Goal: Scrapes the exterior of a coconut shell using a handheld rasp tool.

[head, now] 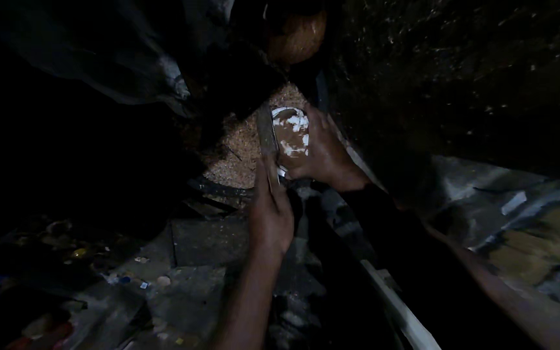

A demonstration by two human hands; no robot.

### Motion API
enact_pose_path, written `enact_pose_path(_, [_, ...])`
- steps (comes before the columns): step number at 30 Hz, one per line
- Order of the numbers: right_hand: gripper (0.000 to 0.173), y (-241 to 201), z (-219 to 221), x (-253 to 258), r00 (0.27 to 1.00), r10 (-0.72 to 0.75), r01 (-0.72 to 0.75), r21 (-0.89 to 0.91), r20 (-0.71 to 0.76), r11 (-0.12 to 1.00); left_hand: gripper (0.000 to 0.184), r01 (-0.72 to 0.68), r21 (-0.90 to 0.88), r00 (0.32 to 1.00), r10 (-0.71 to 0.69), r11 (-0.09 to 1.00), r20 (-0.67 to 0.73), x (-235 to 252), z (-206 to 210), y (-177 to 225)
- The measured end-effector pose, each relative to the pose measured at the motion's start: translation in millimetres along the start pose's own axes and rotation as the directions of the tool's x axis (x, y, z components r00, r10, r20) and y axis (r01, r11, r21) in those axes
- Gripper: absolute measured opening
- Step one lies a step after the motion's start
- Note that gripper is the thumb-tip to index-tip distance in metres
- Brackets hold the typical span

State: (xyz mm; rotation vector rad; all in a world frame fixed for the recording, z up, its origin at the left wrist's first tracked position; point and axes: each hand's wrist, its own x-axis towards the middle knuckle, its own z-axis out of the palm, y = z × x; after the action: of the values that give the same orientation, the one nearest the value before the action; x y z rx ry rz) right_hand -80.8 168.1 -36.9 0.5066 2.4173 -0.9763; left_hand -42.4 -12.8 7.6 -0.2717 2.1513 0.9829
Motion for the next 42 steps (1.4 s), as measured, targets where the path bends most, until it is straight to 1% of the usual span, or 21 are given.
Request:
enact_pose_path(2, [0.152,16.0,20.8,-3.3,0.999,-0.024,0.021,-0.080,-0.041,0.997,0.067,-0.071,0.080,0.997,0.070,0.994,0.012,-39.4,-1.4,-20.5])
enact_pose_path(3, [0.151,19.7,28.0,-6.4,0.996,-0.060,0.053,-0.094,-0.072,0.994,0.066,-0.087,0.135,0.996,0.085,0.987,0.017,-42.3,-8.1,-18.8])
enact_pose_path(8, [0.142,12.2,55.3,-20.2,0.983,-0.132,0.106,-0.188,-0.131,0.976,0.069,0.031,0.432,0.989,-0.089,0.901,0.115,27.1,-40.2,46.2])
enact_pose_path(11, [0.141,8.4,48.9,-14.2,0.985,-0.139,0.116,-0.195,-0.107,0.974,0.073,-0.135,0.478,0.989,0.088,0.868,0.119,-6.0,-43.0,33.1])
enact_pose_path(12, [0.140,8.1,48.2,-15.8,0.988,-0.129,0.110,-0.191,-0.090,0.975,0.074,-0.153,0.488,0.987,0.105,0.859,0.124,-25.4,-44.1,23.3])
enact_pose_path(14, [0.139,4.8,50.9,-19.0,0.991,-0.100,0.083,-0.176,-0.086,0.981,0.073,-0.139,0.516,0.988,0.084,0.845,0.129,-37.9,-48.1,20.2])
enact_pose_path(17, [0.131,-4.2,54.9,-16.1,0.986,-0.100,0.075,-0.186,-0.130,0.980,0.069,-0.083,0.534,0.993,0.027,0.841,0.111,-1.0,-50.3,48.9])
enact_pose_path(18, [0.125,-4.3,54.9,-16.1,0.987,-0.108,0.082,-0.205,-0.119,0.975,0.070,-0.085,0.526,0.993,0.030,0.846,0.113,6.7,-46.6,51.0])
enact_pose_path(20, [0.130,-4.1,49.7,-13.3,0.993,-0.091,0.073,-0.224,-0.070,0.972,0.073,-0.142,0.477,0.988,0.099,0.867,0.115,-0.9,-43.1,33.0])
enact_pose_path(22, [0.138,1.0,45.4,-11.2,0.993,-0.094,0.079,-0.201,-0.065,0.976,0.069,-0.181,0.365,0.983,0.154,0.913,0.102,-34.7,-45.1,-6.4])
enact_pose_path(23, [0.140,5.2,44.3,-12.7,0.992,-0.106,0.093,-0.184,-0.062,0.979,0.067,-0.157,0.284,0.987,0.140,0.946,0.079,-51.5,-44.5,-26.2])
enact_pose_path(25, [0.147,9.5,36.4,-10.1,0.995,-0.093,0.087,-0.120,-0.047,0.989,0.065,-0.011,0.074,0.999,0.008,0.997,0.034,-66.6,-39.4,-50.6])
enact_pose_path(27, [0.147,11.8,29.5,-6.0,0.997,-0.048,0.044,-0.059,-0.056,0.997,0.068,0.127,-0.132,0.992,-0.124,0.983,0.028,-55.9,-28.3,-56.3])
enact_pose_path(29, [0.146,17.7,23.4,-6.9,0.998,-0.016,0.016,0.000,-0.057,1.000,0.069,0.161,-0.234,0.987,-0.157,0.959,0.037,-38.7,-15.4,-51.9])
enact_pose_path(31, [0.144,16.3,11.5,-11.0,0.998,0.057,-0.057,0.035,-0.014,0.998,0.069,0.087,-0.215,0.996,-0.090,0.973,-0.003,-25.9,-7.0,-44.4])
enact_pose_path(33, [0.143,5.8,4.5,-14.2,0.981,0.194,-0.194,0.000,0.017,0.981,0.070,0.010,-0.102,1.000,-0.013,0.995,-0.028,-18.7,-5.7,-36.8])
enact_pose_path(35, [0.141,0.1,11.9,-15.5,0.964,0.259,-0.261,-0.026,-0.060,0.965,0.071,-0.009,-0.009,1.000,0.009,1.000,0.019,-17.0,-4.4,-32.6])
enact_pose_path(37, [0.147,5.8,20.8,-13.5,0.959,0.226,-0.230,-0.007,-0.171,0.973,0.069,-0.021,0.006,0.999,0.021,1.000,0.050,-18.0,-1.6,-32.5])
enact_pose_path(38, [0.145,10.9,22.2,-11.7,0.962,0.185,-0.190,-0.006,-0.200,0.982,0.069,-0.031,0.001,0.998,0.031,1.000,0.052,-18.8,-1.6,-33.3])
enact_pose_path(40, [0.133,18.5,14.7,-9.2,0.980,0.106,-0.109,-0.008,-0.171,0.994,0.068,-0.022,-0.020,0.999,0.023,1.000,0.044,-19.1,-2.0,-34.3])
enact_pose_path(42, [0.122,9.7,-2.0,-9.0,0.987,0.131,-0.130,0.020,-0.095,0.991,0.068,0.016,-0.047,0.998,-0.013,0.999,0.063,-14.8,-1.8,-33.6])
